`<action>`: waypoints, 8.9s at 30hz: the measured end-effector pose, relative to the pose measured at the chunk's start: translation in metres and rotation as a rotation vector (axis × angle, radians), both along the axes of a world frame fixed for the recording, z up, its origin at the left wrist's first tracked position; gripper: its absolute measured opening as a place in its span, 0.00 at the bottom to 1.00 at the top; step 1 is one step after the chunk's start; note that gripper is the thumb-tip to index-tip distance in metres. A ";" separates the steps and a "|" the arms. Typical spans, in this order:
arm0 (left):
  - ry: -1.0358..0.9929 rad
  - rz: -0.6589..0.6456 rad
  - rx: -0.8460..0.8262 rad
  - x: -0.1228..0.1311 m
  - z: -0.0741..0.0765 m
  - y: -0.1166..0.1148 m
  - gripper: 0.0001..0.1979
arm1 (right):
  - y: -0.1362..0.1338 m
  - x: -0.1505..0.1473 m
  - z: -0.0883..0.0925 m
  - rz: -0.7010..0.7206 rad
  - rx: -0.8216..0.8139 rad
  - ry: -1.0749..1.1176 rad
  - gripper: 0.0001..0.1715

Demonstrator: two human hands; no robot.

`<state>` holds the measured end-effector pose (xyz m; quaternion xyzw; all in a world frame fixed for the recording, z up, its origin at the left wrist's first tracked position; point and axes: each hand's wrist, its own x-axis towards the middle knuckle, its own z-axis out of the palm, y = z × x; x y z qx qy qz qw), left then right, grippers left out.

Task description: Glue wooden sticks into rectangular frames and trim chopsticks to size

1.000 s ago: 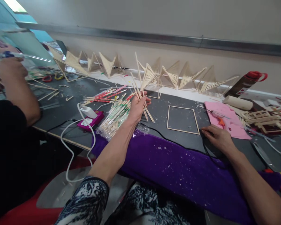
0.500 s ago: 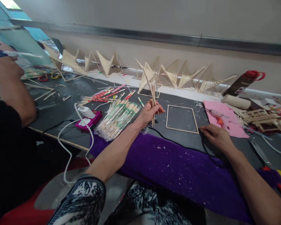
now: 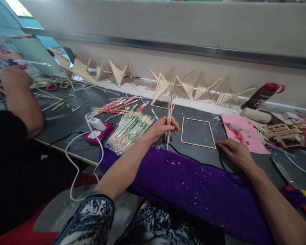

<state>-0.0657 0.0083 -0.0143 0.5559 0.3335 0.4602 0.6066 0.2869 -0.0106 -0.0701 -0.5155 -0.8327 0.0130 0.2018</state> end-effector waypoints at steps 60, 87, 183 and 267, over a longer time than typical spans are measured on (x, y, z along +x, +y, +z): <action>-0.411 0.074 -0.272 0.007 0.001 -0.002 0.11 | 0.002 -0.193 0.034 0.052 -0.648 0.896 0.14; 0.133 0.350 -0.084 -0.010 0.007 0.001 0.10 | 0.044 -0.217 0.093 0.136 -0.274 1.059 0.09; 1.052 0.555 0.262 -0.114 0.020 0.176 0.08 | -0.043 -0.207 0.016 0.652 0.097 0.025 0.11; 1.377 0.529 0.687 -0.087 0.018 0.164 0.11 | -0.038 -0.208 0.016 0.626 -0.022 -0.001 0.10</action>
